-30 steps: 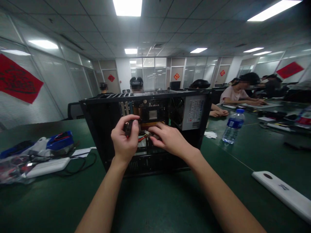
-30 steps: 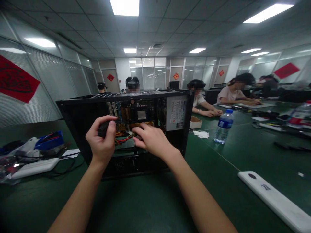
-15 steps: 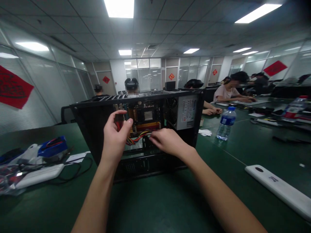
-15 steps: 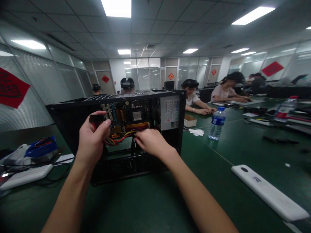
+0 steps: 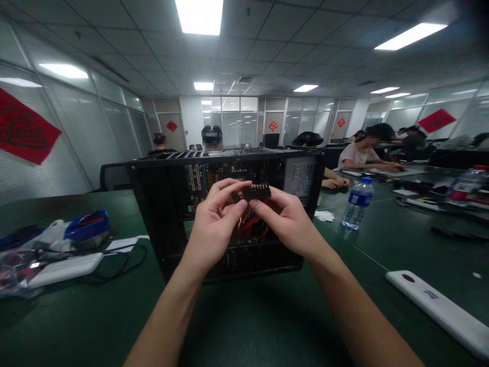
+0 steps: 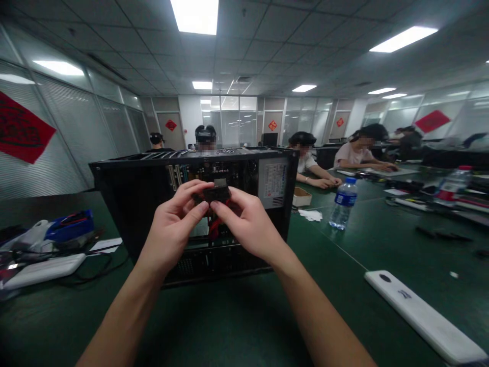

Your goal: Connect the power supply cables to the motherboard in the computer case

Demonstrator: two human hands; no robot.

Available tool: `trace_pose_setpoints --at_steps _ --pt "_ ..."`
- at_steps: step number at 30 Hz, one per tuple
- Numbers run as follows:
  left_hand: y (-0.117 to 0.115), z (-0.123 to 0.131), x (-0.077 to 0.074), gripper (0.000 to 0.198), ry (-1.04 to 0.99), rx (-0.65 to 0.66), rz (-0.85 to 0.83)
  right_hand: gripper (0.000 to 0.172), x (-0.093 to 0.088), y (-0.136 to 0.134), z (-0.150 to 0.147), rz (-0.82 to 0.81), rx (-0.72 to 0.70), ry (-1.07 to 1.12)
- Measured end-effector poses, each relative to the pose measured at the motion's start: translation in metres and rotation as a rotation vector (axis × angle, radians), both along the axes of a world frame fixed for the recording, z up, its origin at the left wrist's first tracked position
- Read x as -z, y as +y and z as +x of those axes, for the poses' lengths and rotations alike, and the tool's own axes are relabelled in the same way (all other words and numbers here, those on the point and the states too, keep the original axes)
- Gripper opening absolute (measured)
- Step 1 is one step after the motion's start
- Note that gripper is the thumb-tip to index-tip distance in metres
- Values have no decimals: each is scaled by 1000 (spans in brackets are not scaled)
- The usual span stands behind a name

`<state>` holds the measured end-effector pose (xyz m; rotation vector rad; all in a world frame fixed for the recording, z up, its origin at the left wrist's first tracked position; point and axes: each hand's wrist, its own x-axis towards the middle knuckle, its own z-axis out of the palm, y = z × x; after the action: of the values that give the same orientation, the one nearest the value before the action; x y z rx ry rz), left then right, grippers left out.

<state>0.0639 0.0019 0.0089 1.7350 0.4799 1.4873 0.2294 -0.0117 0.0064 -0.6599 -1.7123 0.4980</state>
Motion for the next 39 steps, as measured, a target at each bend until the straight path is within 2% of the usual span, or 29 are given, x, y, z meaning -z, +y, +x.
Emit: trace_pose_setpoints --at_steps 3,9,11,14,17,20,24,27,30,35,39 --pt "0 -7 -4 26 96 -72 102 19 -4 -3 2 -77 -143 76" --pt "-2 -10 -5 38 202 23 151 24 5 5 7 -266 -347 192" --pt "-3 -9 -4 47 228 20 128 26 9 9 8 -286 -381 255" --pt "-5 -6 -2 57 244 -67 123 24 10 14 8 -228 -370 356" --pt "-11 -4 -3 47 279 -194 221 17 10 12 5 -99 -285 305" --pt "-15 -6 -5 33 261 -288 391 18 8 6 2 76 -127 233" --pt "-12 -11 -5 31 278 -342 666 19 6 -3 1 272 4 147" --pt "-9 -14 -5 32 302 -375 779 15 3 -6 6 382 47 48" --pt "-9 -14 -5 29 277 -386 803 21 -4 -8 13 557 83 -54" --pt "-11 -14 -4 28 258 -341 795 31 -11 -18 26 943 363 -318" --pt "-13 -12 -3 28 215 -294 784 37 -2 -22 33 1063 468 -393"
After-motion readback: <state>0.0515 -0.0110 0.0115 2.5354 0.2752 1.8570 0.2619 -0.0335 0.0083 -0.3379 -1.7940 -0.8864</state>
